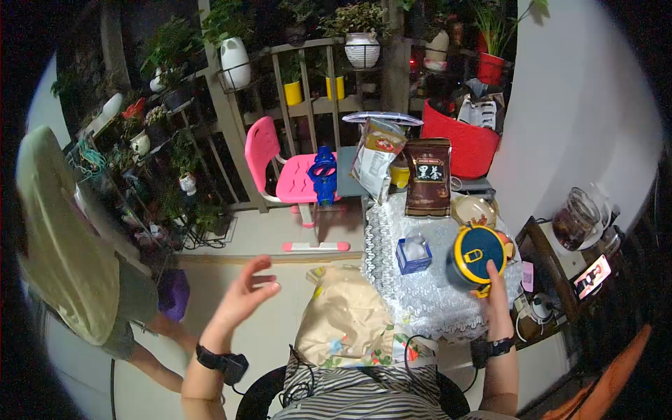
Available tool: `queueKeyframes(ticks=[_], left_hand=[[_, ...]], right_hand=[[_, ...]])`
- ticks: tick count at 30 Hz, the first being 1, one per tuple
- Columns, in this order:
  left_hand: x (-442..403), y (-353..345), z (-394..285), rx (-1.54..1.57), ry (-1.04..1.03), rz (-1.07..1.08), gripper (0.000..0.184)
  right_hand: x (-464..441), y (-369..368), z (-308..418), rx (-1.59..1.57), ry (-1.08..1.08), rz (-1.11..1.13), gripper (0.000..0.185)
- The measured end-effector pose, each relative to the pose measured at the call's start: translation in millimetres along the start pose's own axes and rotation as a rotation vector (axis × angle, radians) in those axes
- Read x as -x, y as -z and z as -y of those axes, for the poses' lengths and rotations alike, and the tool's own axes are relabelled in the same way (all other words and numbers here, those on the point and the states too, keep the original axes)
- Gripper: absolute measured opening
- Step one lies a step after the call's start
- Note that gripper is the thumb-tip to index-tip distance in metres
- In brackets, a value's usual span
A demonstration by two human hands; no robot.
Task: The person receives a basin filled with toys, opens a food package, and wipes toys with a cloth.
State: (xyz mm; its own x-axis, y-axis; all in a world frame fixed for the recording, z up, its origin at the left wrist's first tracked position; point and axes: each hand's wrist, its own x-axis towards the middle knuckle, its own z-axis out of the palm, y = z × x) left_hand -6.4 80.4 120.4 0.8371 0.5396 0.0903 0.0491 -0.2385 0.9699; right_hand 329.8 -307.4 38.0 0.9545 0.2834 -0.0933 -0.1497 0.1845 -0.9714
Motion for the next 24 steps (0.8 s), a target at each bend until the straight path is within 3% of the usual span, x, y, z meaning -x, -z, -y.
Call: queueKeyframes(ticks=[3,5,9,12,13,15,16,17,18,19,21,23,24], left_hand=[[3.2,36.4,-0.9,-0.071,-0.014,-0.125,0.065],[5.6,60.0,0.8,-0.056,-0.018,-0.194,0.06],[22.3,69.9,1.8,-0.069,0.019,-0.276,0.05],[39.9,59.3,12.4,-0.289,0.14,-0.125,0.044],[42.9,54.9,20.9,-0.364,0.133,-0.017,0.05],[51.3,36.5,22.7,-0.541,0.17,0.188,0.051],[53.6,29.7,27.4,-0.532,0.186,0.183,0.051],[52.7,24.4,35.7,-0.57,0.181,0.333,0.052],[51.4,18.6,44.8,-0.602,0.172,0.486,0.054],[50.8,13.3,51.1,-0.588,0.183,0.486,0.054],[48.2,-0.3,71.1,-0.657,0.05,0.509,0.055],[46.8,-10.3,106.6,-0.643,-0.035,0.493,0.056],[46.2,-18.0,114.1,-0.671,-0.173,0.449,0.056]], right_hand=[[-17.3,30.5,-14.5,0.087,0.019,-0.04,0.049],[-24.9,40.6,-28.3,0.166,-0.094,-0.124,0.05],[-27.7,32.1,-35.4,0.16,-0.135,-0.103,0.053],[-51.1,42.9,-52.1,0.233,-0.207,-0.078,0.056],[-54.8,41.7,-52.6,0.257,-0.225,-0.103,0.056],[-69.2,56.6,-65.9,0.275,-0.152,-0.078,0.057],[-95.4,83.0,-91.6,0.518,0.055,-0.16,0.059],[-107.9,96.0,-105.9,0.756,0.272,-0.238,0.061],[-95.9,85.9,-91.7,0.796,0.276,-0.24,0.059],[-71.4,65.0,-72.2,0.811,0.272,-0.232,0.059],[-21.2,8.0,-35.9,1.22,0.686,-0.429,0.061],[-2.9,-31.8,-29.7,1.018,0.875,-0.244,0.053],[12.9,-60.8,-24.4,0.861,0.834,-0.06,0.047]])
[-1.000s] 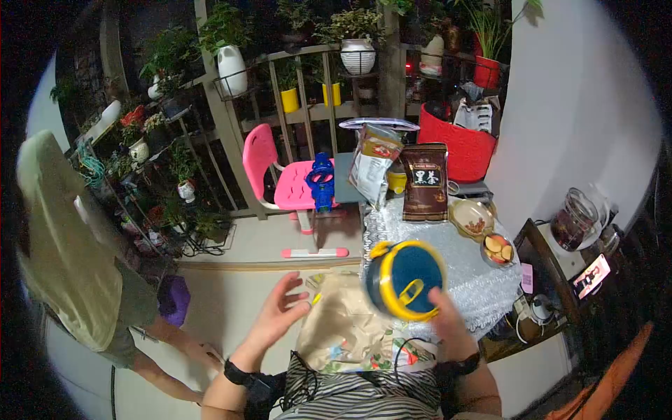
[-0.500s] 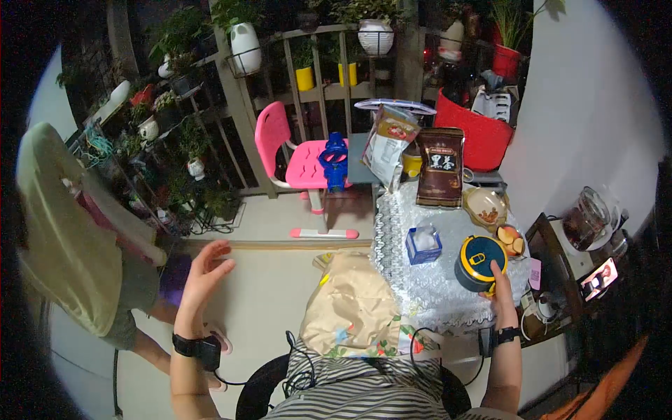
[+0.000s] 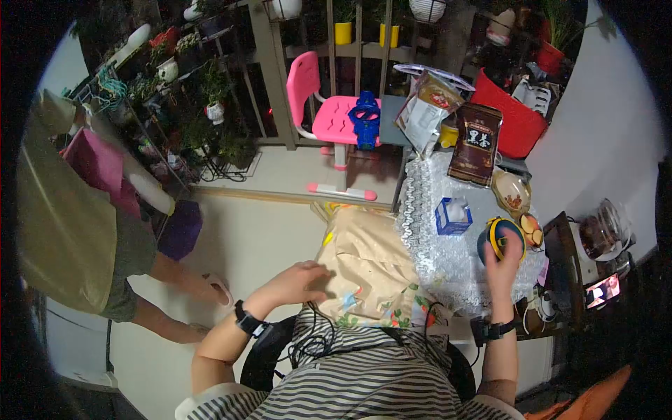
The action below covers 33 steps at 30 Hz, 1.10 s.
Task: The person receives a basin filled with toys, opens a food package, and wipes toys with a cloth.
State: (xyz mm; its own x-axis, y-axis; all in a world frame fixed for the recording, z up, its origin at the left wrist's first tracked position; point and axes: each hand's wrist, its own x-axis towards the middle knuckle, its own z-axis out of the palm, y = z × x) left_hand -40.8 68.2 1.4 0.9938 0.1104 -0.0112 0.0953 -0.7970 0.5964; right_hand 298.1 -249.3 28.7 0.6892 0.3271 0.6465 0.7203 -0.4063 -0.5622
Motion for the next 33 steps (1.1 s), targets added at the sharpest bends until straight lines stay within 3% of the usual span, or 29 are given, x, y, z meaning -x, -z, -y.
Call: queueKeyframes(ticks=[1,3,7,9,10,11,12,14,16,19,20,21,25,27,29,31,33], left_hand=[[-4.9,-9.7,1.6,-0.064,-0.104,-0.08,0.056],[-10.2,-34.9,7.2,-0.095,-0.198,-0.104,0.056],[6.0,-73.2,7.1,0.063,-0.392,0.075,0.041],[12.4,-80.9,18.7,0.192,-0.346,0.155,0.029],[25.4,-60.4,19.0,0.161,-0.31,0.111,0.029],[36.8,-34.1,12.4,0.305,-0.116,0.153,0.027],[48.5,-10.0,7.0,0.458,0.069,0.198,0.026],[74.4,38.7,15.3,0.315,0.248,0.025,0.031],[105.6,96.6,10.7,0.281,0.324,-0.301,0.032],[145.6,166.0,-12.9,0.112,0.377,-0.725,0.028],[153.9,183.6,-25.3,0.086,0.322,-0.865,0.026],[161.0,200.4,-33.7,0.059,0.263,-1.007,0.024],[182.4,267.9,-61.9,-0.007,0.107,-1.336,0.027],[185.8,304.5,-75.1,0.038,0.058,-1.485,0.039],[192.9,334.1,-82.5,0.167,0.089,-1.568,0.055],[199.5,360.0,-76.6,0.194,0.118,-1.61,0.078],[199.7,382.6,-73.9,0.251,0.169,-1.675,0.088]], right_hand=[[5.3,-12.9,17.5,0.087,0.133,0.087,0.041],[16.3,-38.7,54.4,-0.036,0.284,0.383,0.037],[57.1,-108.0,79.5,-0.29,0.588,0.991,0.039],[61.8,-110.6,107.8,-0.291,0.42,1.494,0.05],[80.1,-116.6,100.6,-0.34,0.437,1.417,0.048],[96.2,-125.0,86.1,-0.39,0.399,1.403,0.039],[95.5,-122.0,91.9,-0.389,0.403,1.444,0.042],[91.5,-104.9,101.1,-0.392,0.417,1.486,0.046],[84.4,-98.6,110.0,-0.44,0.356,1.384,0.042],[89.3,-108.4,78.8,-0.367,0.222,1.448,0.048],[89.1,-100.8,83.7,-0.409,0.227,1.334,0.036],[88.3,-98.2,83.4,-0.418,0.233,1.33,0.036],[91.0,-88.2,84.0,-0.42,0.205,1.312,0.037],[95.0,-87.4,82.2,-0.426,0.226,1.275,0.035],[105.1,-94.5,72.5,-0.524,0.084,1.322,0.033],[107.7,-96.0,71.1,-0.536,0.102,1.295,0.032],[108.8,-96.3,69.8,-0.55,0.116,1.266,0.032]])
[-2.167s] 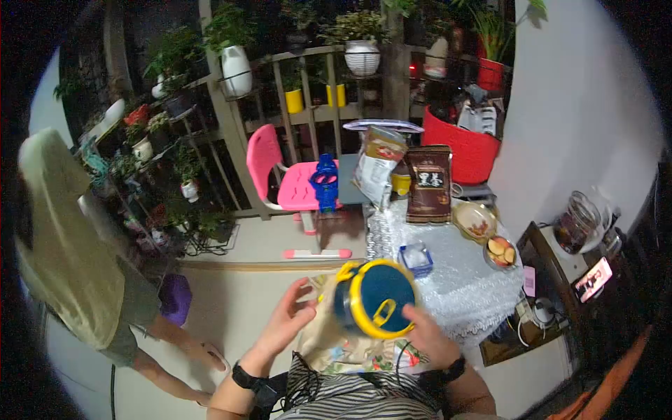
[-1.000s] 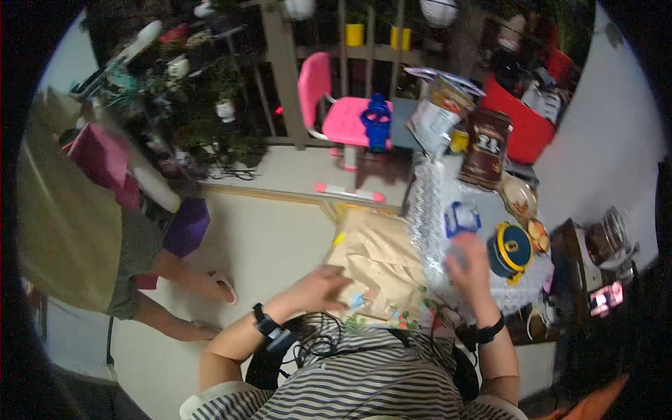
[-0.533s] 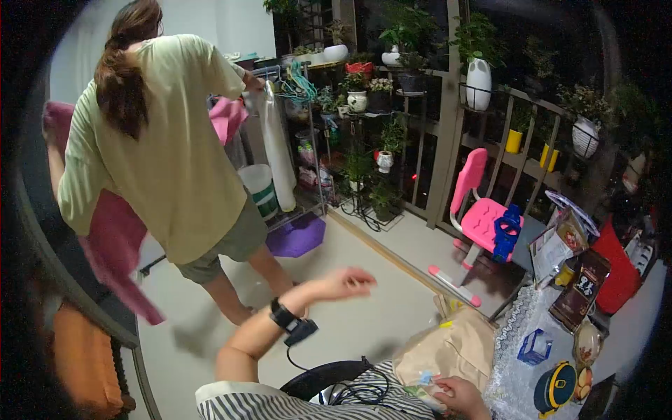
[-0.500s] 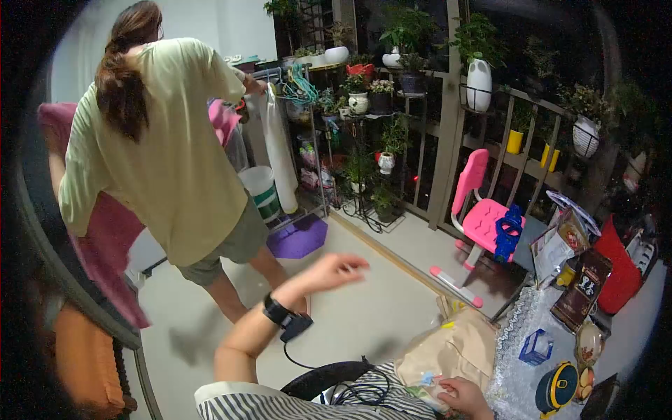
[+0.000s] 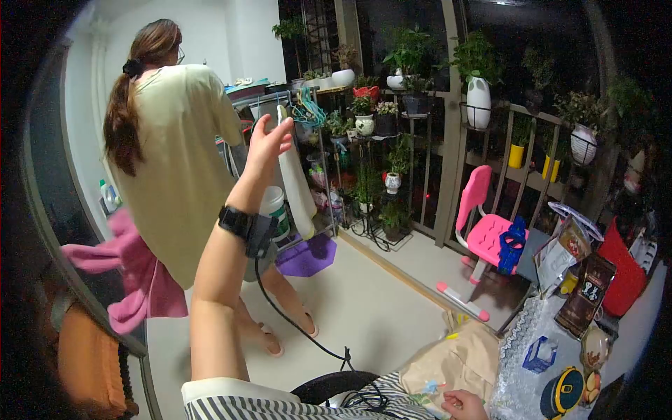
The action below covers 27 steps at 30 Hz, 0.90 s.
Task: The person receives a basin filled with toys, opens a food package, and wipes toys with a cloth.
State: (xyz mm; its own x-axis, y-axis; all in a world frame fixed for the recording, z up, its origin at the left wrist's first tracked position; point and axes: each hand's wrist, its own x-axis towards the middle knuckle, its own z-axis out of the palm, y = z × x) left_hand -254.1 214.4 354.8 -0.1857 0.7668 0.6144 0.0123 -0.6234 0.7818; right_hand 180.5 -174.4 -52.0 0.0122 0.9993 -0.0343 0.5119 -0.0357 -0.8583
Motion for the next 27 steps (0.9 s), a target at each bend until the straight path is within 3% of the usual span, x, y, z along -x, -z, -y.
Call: queueKeyframes(ticks=[6,7,10,11,14,15,18,20,22,24,27], left_hand=[[-42.7,-4.6,6.2,0.194,0.16,-0.097,0.089],[-49.3,-2.1,9.5,0.261,0.219,-0.005,0.075],[-38.0,-20.4,10.7,0.278,0.239,0.098,0.059],[-20.2,-37.7,7.6,0.267,0.171,0.034,0.049],[52.2,-92.1,-33.5,0.617,0.042,0.26,0.047],[84.0,-105.6,-53.1,0.748,0.041,0.421,0.046],[183.3,-130.0,-108.7,1.026,0.153,0.908,0.078],[244.0,-126.8,-138.4,1.121,0.455,1.167,0.108],[280.5,-116.8,-152.8,1.261,0.73,1.425,0.114],[299.0,-140.4,-131.7,1.541,0.501,1.508,0.118],[297.8,-145.3,-136.6,1.627,0.433,1.551,0.119]], right_hand=[[3.5,-4.5,-9.9,-0.072,0.035,-0.02,0.031],[4.3,-3.9,-9.5,-0.047,0.021,-0.016,0.031],[8.1,-3.2,-5.2,-0.04,-0.03,-0.016,0.03],[8.4,-3.1,-3.9,-0.06,-0.062,-0.018,0.03],[8.8,0.4,1.5,-0.154,-0.046,-0.079,0.028],[9.2,1.8,7.1,-0.155,-0.046,-0.08,0.028],[7.4,3.3,16.9,-0.107,-0.02,-0.1,0.027],[9.7,-0.9,7.2,-0.126,-0.062,-0.106,0.026],[11.3,-2.1,8.2,-0.145,-0.067,-0.106,0.026],[12.9,-3.6,7.1,-0.16,-0.063,-0.104,0.026],[13.9,-3.9,5.4,-0.183,-0.057,-0.098,0.027]])
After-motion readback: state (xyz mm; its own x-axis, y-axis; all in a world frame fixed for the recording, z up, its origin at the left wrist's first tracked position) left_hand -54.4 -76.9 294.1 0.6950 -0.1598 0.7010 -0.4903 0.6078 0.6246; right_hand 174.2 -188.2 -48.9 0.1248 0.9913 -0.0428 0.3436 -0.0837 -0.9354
